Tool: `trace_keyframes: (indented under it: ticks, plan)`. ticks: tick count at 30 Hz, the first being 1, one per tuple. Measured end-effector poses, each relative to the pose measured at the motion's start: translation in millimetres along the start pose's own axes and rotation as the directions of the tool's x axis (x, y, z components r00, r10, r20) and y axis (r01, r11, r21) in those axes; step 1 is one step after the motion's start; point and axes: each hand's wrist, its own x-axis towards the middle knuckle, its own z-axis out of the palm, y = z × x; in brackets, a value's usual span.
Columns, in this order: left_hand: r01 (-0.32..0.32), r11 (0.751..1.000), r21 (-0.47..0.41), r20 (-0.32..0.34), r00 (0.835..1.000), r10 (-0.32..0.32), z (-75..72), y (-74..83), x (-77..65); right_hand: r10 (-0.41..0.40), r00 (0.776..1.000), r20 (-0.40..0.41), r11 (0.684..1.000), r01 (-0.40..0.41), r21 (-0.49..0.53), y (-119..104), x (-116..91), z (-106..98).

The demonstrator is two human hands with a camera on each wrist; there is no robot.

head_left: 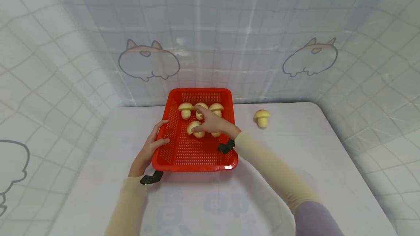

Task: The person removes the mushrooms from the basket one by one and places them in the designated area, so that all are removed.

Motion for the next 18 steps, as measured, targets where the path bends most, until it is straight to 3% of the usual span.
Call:
trace_keyframes:
  ticks: [8,13,18]
  plan:
    - [-0.044,0.999,-0.014,0.038,0.998,0.044,-1.4,1.4,-0.2,0.004,1.000,0.003,1.000,-0.004,0.020,7,5,12]
    - [-0.038,0.999,-0.013,0.033,0.999,0.038,-1.8,0.4,-0.2,0.029,0.999,0.039,0.999,-0.031,0.038,8,8,19]
    - [-0.021,1.000,-0.014,0.029,0.999,0.022,-0.8,0.4,-1.0,0.073,0.994,0.086,0.996,-0.069,-0.048,4,8,22]
